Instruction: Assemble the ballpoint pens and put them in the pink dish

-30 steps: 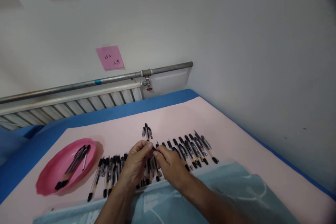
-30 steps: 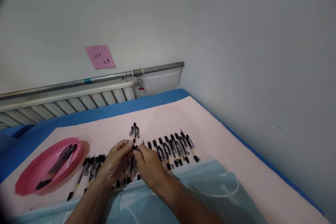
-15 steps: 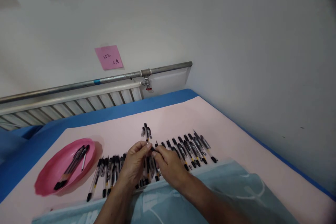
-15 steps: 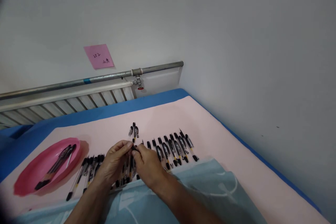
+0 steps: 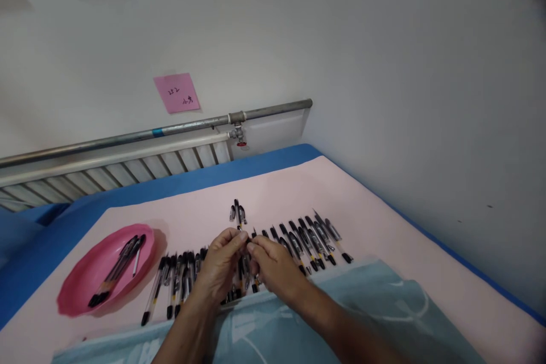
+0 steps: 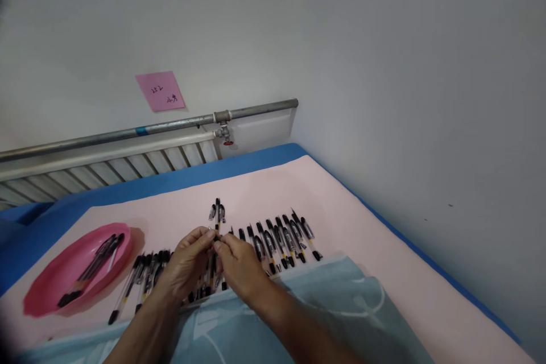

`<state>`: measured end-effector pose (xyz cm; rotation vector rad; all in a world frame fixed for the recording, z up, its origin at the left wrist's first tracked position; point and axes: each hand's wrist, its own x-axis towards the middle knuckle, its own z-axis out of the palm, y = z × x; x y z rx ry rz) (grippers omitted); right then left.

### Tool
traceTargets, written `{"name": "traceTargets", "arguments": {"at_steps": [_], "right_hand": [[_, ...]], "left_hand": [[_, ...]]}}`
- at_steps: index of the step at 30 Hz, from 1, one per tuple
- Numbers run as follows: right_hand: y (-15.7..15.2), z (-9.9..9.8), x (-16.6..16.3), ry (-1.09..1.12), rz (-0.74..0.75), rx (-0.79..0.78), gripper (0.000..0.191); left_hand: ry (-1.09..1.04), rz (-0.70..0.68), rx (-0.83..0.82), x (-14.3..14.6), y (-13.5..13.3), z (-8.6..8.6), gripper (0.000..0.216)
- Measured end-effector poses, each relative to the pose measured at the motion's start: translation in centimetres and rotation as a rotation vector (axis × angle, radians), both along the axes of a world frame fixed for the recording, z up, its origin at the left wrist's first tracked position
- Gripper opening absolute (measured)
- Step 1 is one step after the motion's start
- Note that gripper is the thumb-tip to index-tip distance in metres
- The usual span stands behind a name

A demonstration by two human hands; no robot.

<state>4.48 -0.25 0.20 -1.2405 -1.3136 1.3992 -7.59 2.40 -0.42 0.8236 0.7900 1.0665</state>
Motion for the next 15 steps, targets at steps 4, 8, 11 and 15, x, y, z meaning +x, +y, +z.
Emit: {"name": "traceTargets", "arguments": {"at_steps": [4, 8, 11, 15], "right_hand": [[-0.2, 0.5, 0.0, 0.156, 0.06, -0.226, 0.019], [-0.2, 0.6, 0.0, 0.132, 0.046, -0.18, 0.016], [-0.2, 0.3, 0.1, -0.119, -0.083, 0.122, 0.008], [-0.2, 0.1, 0.2, -0.152, -0.102, 0.173, 0.013]], "left_hand": [[0.059, 0.04, 0.045, -0.3, 0.0, 0.4, 0.012], [0.052, 0.086, 0.035, -0.8, 0.4, 0.5, 0.013], [0.029, 0.174, 0.017, -1.1, 0.8, 0.2, 0.013], [0.033, 0.182, 0.043, -1.2, 0.8, 0.2, 0.014]]}}
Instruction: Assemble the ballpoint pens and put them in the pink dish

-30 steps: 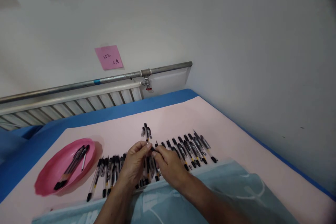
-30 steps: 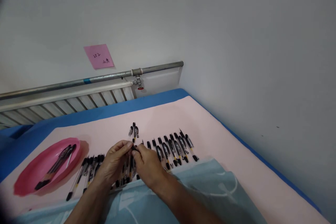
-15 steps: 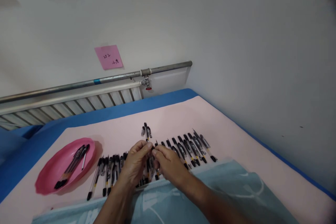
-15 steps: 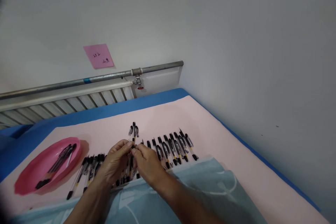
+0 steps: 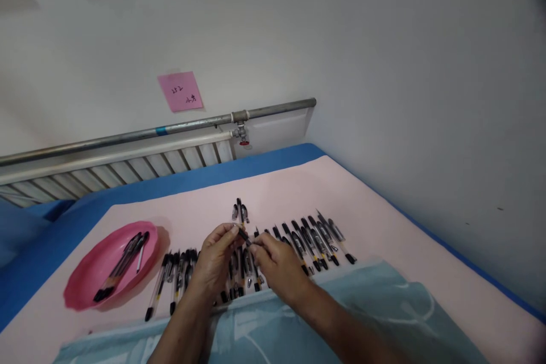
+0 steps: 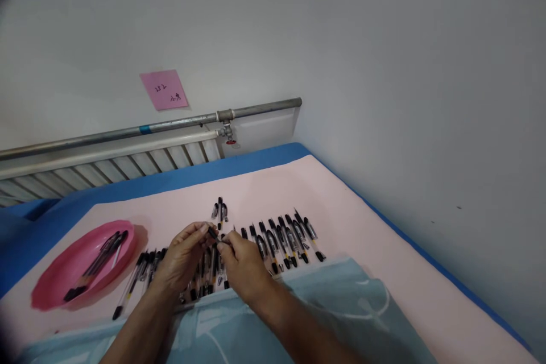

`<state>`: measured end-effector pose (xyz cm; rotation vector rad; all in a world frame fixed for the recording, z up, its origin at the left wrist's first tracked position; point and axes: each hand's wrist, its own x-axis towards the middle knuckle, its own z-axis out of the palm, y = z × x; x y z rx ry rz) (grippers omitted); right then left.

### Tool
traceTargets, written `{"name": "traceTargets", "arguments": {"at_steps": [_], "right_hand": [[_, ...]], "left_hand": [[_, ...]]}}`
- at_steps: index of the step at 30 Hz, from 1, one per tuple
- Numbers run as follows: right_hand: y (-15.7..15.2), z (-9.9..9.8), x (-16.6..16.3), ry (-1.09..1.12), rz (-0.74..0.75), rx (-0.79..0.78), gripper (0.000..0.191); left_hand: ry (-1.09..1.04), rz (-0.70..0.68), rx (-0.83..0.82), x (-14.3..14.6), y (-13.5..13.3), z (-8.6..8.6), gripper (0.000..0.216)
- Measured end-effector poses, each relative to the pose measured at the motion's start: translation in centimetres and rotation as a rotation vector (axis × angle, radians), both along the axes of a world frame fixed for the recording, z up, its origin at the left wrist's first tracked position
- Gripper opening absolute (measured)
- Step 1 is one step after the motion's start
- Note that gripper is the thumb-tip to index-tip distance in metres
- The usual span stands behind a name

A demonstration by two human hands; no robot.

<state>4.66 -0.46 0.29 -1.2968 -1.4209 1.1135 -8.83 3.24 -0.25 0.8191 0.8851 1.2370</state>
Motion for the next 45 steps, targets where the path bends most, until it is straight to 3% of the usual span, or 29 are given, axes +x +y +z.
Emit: {"name": "traceTargets", "arguments": {"at_steps": [4, 6, 12, 17, 24, 27, 32, 35, 39, 42, 43, 45], "right_hand": [[0.0, 0.3, 0.0, 0.365, 0.144, -0.401, 0.016], [0.0, 0.3, -0.1, 0.413, 0.171, -0.458, 0.017], [0.2, -0.3, -0.3, -0.047, -0.059, 0.056, 0.006], [0.3, -0.7, -0.3, 0.026, 0.069, -0.083, 0.023], [0.2, -0.8, -0.2, -0.17, -0.066, 0.128, 0.006], [0.3, -0.6, -0.2, -0.017, 0.012, -0.009, 0.014], [0.2, 0.0, -0.3, 0.36, 0.148, -0.404, 0.016], [0.2, 0.2, -0.1, 0.506, 0.213, -0.53, 0.017], [0.8, 0.1, 0.3, 0.474, 0.122, -0.457, 0.018], [1.3, 0.1, 1.0, 0.48, -0.004, -0.358, 0.018], [1.4, 0.2, 1.3, 0.5, -0.032, -0.335, 0.017], [1.6, 0.4, 2.0, 0.532, -0.064, -0.304, 0.018]], "left_hand": [[-0.03, -0.02, 0.024, 0.1, -0.1, 0.2, 0.015], [-0.037, -0.02, 0.016, 0.1, -0.1, 0.3, 0.014], [-0.022, 0.03, 0.005, 0.1, -0.1, 0.1, 0.015], [-0.012, 0.041, 0.025, 0.2, -0.1, 0.1, 0.015], [-0.008, 0.061, 0.026, 0.2, 0.0, 0.0, 0.015], [-0.001, 0.046, 0.043, 0.1, 0.0, 0.0, 0.014], [-0.012, 0.028, 0.056, 0.0, 0.1, 0.1, 0.013], [-0.001, 0.017, 0.061, -0.1, 0.0, 0.3, 0.014], [0.196, 0.034, 0.071, -1.2, 0.8, 0.3, 0.026], [0.647, 0.108, 0.062, -2.4, 3.1, -0.3, 0.031], [0.847, 0.11, 0.056, -2.6, 4.1, -0.5, 0.028], [1.033, 0.117, 0.033, -2.9, 6.2, -0.9, 0.017]]}}
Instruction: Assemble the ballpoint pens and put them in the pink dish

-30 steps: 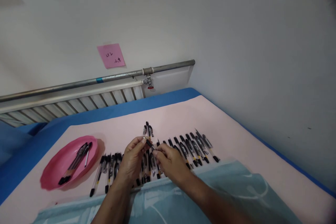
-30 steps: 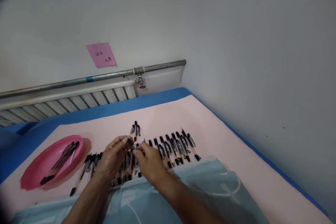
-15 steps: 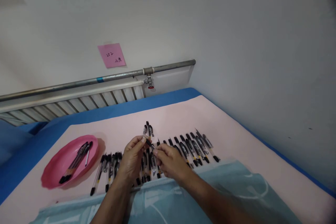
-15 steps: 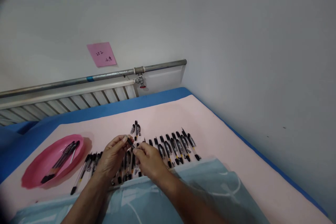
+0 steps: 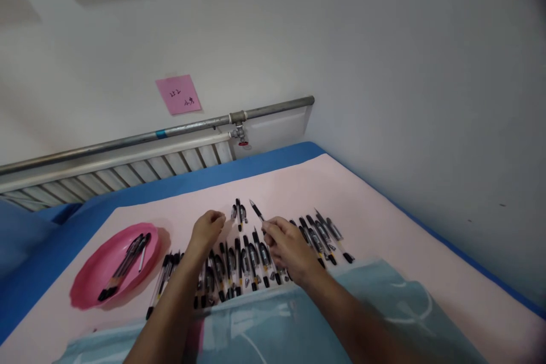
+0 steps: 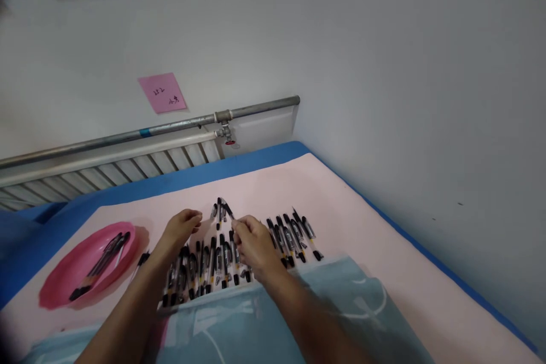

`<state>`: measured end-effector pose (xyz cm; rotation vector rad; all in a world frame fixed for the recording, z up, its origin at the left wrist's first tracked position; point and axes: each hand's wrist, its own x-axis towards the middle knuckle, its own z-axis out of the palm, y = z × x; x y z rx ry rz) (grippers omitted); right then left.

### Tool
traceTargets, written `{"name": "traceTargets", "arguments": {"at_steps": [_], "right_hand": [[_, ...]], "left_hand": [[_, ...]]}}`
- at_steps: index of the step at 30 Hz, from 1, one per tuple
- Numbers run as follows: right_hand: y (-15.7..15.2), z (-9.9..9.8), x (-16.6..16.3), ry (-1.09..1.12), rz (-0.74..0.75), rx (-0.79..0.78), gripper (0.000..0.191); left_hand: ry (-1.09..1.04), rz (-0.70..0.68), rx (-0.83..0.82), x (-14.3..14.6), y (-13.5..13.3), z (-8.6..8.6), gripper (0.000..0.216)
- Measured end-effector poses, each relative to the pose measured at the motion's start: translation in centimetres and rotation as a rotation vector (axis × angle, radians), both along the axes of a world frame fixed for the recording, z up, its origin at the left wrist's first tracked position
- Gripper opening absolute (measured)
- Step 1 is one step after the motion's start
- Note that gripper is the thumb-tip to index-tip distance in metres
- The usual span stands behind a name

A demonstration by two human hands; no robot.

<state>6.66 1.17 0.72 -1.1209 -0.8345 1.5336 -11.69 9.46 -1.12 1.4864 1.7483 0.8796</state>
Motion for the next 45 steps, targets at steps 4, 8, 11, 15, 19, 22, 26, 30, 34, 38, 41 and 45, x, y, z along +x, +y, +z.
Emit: {"name": "traceTargets", "arguments": {"at_steps": [4, 8, 11, 15, 19, 22, 26, 30, 34, 38, 41, 45], "right_hand": [[0.0, 0.3, 0.9, 0.015, -0.014, 0.025, 0.019], [0.0, 0.4, 1.2, 0.01, -0.016, 0.052, 0.018], [0.0, 0.6, 1.4, -0.013, -0.013, 0.075, 0.018], [-0.1, 0.4, 1.3, -0.107, -0.01, 0.109, 0.018], [-0.4, -0.2, 0.4, -0.323, 0.011, 0.211, 0.019], [-0.8, -0.6, -0.6, -0.46, 0.038, 0.29, 0.016], [-1.0, -1.0, -1.5, -0.547, 0.084, 0.354, 0.015], [-0.9, -1.1, -1.8, -0.587, 0.089, 0.362, 0.016], [-0.9, -1.0, -1.9, -0.612, 0.086, 0.354, 0.018], [-0.9, -1.0, -2.1, -0.636, 0.09, 0.342, 0.017], [-0.8, -1.2, -2.2, -0.667, 0.067, 0.339, 0.018], [-0.8, -1.7, -2.0, -0.758, 0.019, 0.41, 0.017]], "left_hand": [[0.204, 0.048, -0.049, 1.0, 3.5, -0.4, 0.011], [0.278, 0.055, -0.113, 2.4, 5.3, -0.5, 0.024], [0.219, 0.061, -0.141, 3.0, 5.7, -0.4, 0.03], [-0.02, 0.05, -0.155, 2.6, 4.3, 0.8, 0.024], [-0.364, -0.006, -0.129, 1.3, 0.6, 2.2, 0.005], [-0.885, -0.005, -0.187, 0.9, -2.1, 2.3, 0.009], [-1.223, 0.049, -0.256, 1.2, -3.7, 1.5, 0.005], [-1.279, 0.055, -0.266, 1.2, -3.7, 0.9, 0.006], [-1.296, 0.073, -0.259, 0.6, -3.7, 0.7, 0.004], [-1.239, 0.033, -0.231, 0.7, -4.1, 0.8, 0.006], [-1.155, -0.004, -0.2, 1.8, -4.8, 0.8, 0.014], [-1.107, -0.014, -0.132, 3.9, -5.8, 0.3, 0.021]]}}
